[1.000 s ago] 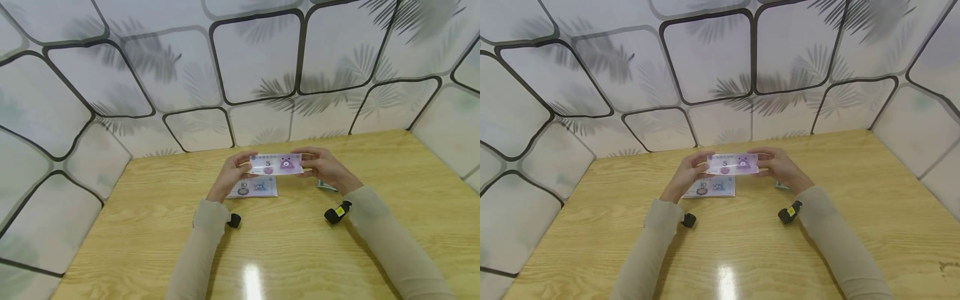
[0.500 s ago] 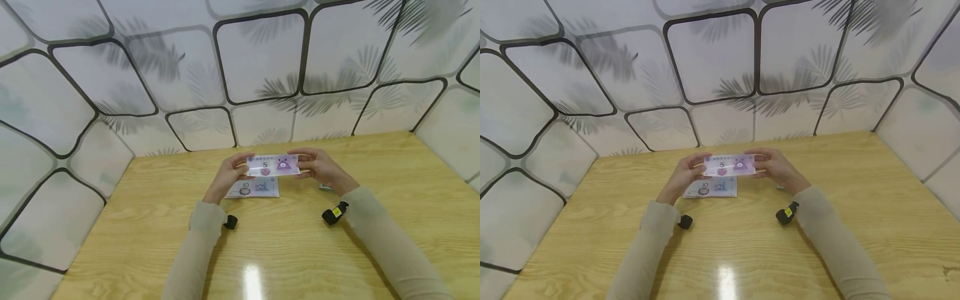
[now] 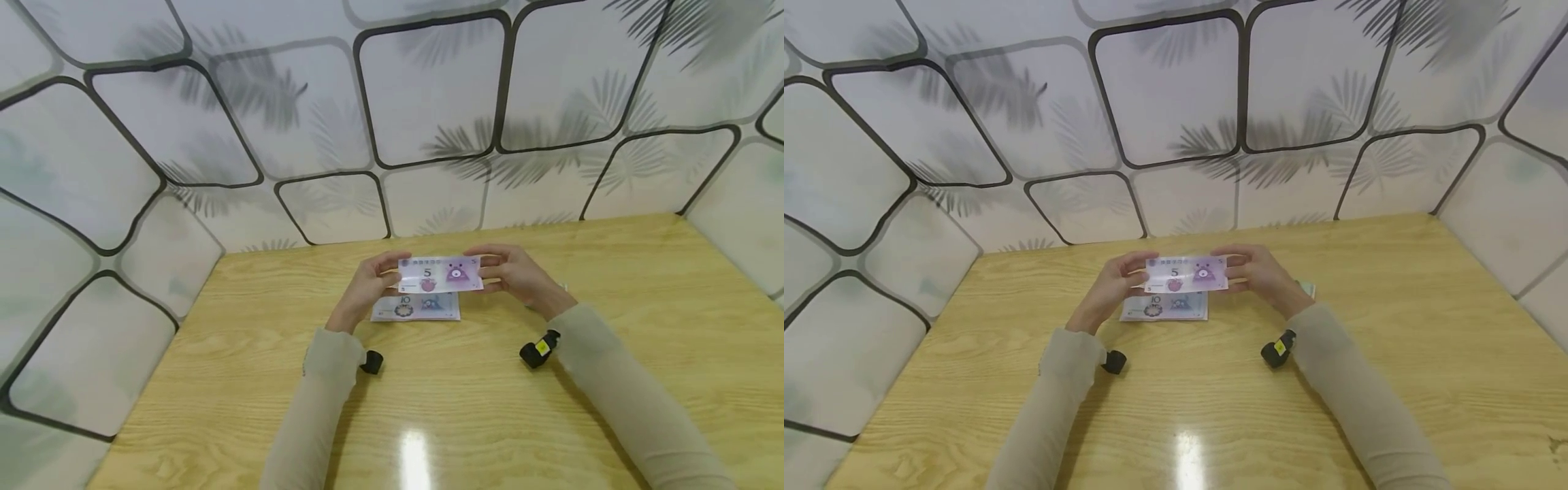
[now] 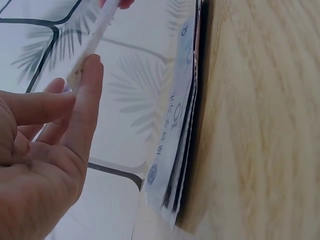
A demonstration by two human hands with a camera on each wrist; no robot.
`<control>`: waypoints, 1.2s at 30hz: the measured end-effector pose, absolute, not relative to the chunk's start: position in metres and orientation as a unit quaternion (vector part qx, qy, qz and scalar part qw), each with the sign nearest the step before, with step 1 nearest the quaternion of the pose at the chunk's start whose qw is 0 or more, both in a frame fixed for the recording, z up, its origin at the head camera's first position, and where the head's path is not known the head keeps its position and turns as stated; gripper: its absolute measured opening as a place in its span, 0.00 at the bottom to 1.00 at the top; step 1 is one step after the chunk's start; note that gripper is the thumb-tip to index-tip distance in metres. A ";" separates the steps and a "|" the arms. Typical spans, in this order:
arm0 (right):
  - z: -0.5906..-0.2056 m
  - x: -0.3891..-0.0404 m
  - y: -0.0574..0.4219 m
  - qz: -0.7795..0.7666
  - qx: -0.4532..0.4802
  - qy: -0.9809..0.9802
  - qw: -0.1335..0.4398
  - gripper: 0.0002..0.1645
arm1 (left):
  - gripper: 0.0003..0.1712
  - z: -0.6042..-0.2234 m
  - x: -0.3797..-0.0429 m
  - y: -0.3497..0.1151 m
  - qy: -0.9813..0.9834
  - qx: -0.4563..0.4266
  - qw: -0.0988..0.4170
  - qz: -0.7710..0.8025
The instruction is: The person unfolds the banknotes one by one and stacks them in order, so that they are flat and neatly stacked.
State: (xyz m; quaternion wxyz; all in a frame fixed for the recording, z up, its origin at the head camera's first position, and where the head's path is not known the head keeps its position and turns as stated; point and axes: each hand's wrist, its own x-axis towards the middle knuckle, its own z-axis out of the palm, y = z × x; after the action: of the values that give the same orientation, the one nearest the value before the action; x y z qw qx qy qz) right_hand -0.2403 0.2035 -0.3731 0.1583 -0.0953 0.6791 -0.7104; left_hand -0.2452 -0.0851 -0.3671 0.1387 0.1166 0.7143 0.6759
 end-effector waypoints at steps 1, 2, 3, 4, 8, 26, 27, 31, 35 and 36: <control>-0.374 -0.241 0.202 -0.704 -0.093 0.685 0.160 0.29 | 0.26 -0.366 -0.245 -0.086 0.717 0.113 0.140 0.673; -0.374 -0.241 0.201 -0.700 -0.091 0.690 0.162 0.30 | 0.26 -0.366 -0.245 -0.087 0.721 0.109 0.141 0.669; -0.374 -0.242 0.199 -0.697 -0.088 0.692 0.165 0.30 | 0.26 -0.365 -0.245 -0.088 0.724 0.105 0.142 0.667; -0.374 -0.242 0.198 -0.695 -0.087 0.694 0.169 0.31 | 0.26 -0.365 -0.246 -0.089 0.726 0.100 0.143 0.666; -0.374 -0.241 0.194 -0.688 -0.079 0.696 0.190 0.30 | 0.24 -0.368 -0.245 -0.092 0.727 0.081 0.151 0.664; -0.377 -0.244 0.181 -0.669 -0.078 0.703 0.230 0.29 | 0.24 -0.373 -0.246 -0.100 0.724 0.063 0.178 0.663; -0.377 -0.244 0.181 -0.667 -0.080 0.704 0.230 0.29 | 0.24 -0.373 -0.247 -0.100 0.729 0.064 0.178 0.657; -0.377 -0.245 0.179 -0.659 -0.087 0.713 0.223 0.29 | 0.24 -0.374 -0.247 -0.099 0.749 0.073 0.171 0.636; -0.376 -0.246 0.177 -0.652 -0.090 0.721 0.215 0.31 | 0.24 -0.373 -0.247 -0.100 0.754 0.064 0.156 0.635; -0.376 -0.246 0.176 -0.651 -0.091 0.723 0.214 0.31 | 0.24 -0.372 -0.247 -0.101 0.754 0.060 0.151 0.636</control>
State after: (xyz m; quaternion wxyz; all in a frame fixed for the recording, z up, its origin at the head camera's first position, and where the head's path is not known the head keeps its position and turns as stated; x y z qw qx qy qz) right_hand -0.2459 0.1757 -0.3762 0.2135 -0.0908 0.7227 -0.6511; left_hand -0.2472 -0.1009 -0.3725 0.1510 0.0597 0.7543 0.6362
